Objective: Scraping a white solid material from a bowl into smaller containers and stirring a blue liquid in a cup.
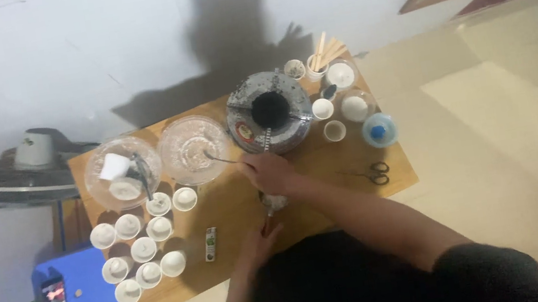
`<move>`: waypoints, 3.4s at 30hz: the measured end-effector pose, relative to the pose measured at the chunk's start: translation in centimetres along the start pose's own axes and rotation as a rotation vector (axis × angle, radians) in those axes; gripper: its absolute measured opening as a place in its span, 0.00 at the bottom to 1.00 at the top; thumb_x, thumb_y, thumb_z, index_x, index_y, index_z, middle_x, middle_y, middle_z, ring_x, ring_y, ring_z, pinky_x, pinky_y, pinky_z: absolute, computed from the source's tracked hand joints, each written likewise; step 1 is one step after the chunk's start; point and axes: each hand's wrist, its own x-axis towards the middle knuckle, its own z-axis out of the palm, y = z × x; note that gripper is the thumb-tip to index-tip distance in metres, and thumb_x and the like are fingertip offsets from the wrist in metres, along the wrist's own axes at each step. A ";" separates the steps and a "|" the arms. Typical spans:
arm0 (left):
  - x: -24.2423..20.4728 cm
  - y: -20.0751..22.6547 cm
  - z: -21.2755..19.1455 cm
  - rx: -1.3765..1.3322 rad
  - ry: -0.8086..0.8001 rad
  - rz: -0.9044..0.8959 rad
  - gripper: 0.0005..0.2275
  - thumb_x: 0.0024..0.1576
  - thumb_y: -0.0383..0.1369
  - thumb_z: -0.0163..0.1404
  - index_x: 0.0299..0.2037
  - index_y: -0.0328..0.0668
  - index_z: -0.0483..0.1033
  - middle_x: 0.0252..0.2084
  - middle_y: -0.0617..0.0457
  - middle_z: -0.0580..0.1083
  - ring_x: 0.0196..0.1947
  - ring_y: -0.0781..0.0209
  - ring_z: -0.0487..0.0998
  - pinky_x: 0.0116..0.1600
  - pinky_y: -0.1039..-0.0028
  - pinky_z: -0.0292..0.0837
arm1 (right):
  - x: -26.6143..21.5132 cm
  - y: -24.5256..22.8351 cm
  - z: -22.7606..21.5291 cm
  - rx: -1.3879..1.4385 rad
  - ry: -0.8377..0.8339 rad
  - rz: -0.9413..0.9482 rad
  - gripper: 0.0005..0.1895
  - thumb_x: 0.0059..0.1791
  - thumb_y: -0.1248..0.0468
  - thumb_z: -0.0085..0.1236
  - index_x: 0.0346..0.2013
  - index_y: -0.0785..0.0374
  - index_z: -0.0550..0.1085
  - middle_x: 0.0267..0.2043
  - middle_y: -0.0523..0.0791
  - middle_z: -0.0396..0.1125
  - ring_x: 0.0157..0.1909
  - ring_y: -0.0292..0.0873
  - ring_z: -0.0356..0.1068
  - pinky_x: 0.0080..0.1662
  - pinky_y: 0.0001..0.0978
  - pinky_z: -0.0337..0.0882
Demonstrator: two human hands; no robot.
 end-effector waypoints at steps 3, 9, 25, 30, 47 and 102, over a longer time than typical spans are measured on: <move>-4.4 0.8 -0.7 -0.150 0.049 -0.046 0.30 0.56 0.48 0.52 0.69 0.51 0.64 0.72 0.53 0.64 0.74 0.54 0.59 0.75 0.61 0.48 | 6.3 5.3 6.5 -0.040 0.039 -0.066 0.19 0.58 0.59 0.39 0.23 0.52 0.53 0.18 0.41 0.50 0.19 0.41 0.50 0.29 0.42 0.46; -7.6 2.3 -2.4 -0.290 0.068 -0.250 0.14 0.62 0.45 0.49 0.42 0.42 0.75 0.32 0.51 0.71 0.31 0.61 0.79 0.36 0.73 0.82 | 6.2 -1.1 1.2 -0.176 -0.283 0.202 0.25 0.58 0.51 0.36 0.68 0.52 0.67 0.34 0.51 0.72 0.32 0.52 0.71 0.33 0.45 0.64; 0.7 -4.7 1.8 -0.091 0.175 -0.109 0.18 0.66 0.46 0.48 0.38 0.34 0.75 0.36 0.42 0.76 0.41 0.51 0.77 0.46 0.62 0.70 | -10.3 5.6 -6.9 0.358 0.029 0.345 0.23 0.58 0.53 0.48 0.63 0.60 0.71 0.47 0.57 0.74 0.48 0.53 0.76 0.51 0.49 0.74; 0.4 -2.8 1.6 -0.100 0.219 -0.093 0.19 0.65 0.48 0.49 0.33 0.38 0.74 0.33 0.45 0.76 0.39 0.52 0.77 0.45 0.64 0.72 | -12.9 10.1 -5.4 0.323 0.045 0.455 0.21 0.58 0.53 0.46 0.61 0.59 0.74 0.40 0.51 0.76 0.43 0.49 0.77 0.47 0.43 0.77; 0.2 2.3 2.3 -0.077 0.137 -0.193 0.14 0.64 0.46 0.45 0.40 0.47 0.76 0.34 0.53 0.76 0.37 0.60 0.76 0.45 0.69 0.68 | -14.1 13.5 -0.8 -0.263 0.221 -0.224 0.15 0.54 0.63 0.48 0.53 0.62 0.76 0.63 0.53 0.66 0.62 0.56 0.66 0.58 0.49 0.67; -6.3 1.8 -0.1 -0.111 0.614 -0.265 0.13 0.66 0.36 0.47 0.53 0.36 0.76 0.51 0.39 0.76 0.56 0.41 0.77 0.60 0.54 0.72 | -16.9 23.0 -5.0 0.070 0.027 0.689 0.16 0.58 0.50 0.49 0.53 0.47 0.80 0.50 0.41 0.77 0.52 0.42 0.76 0.53 0.36 0.75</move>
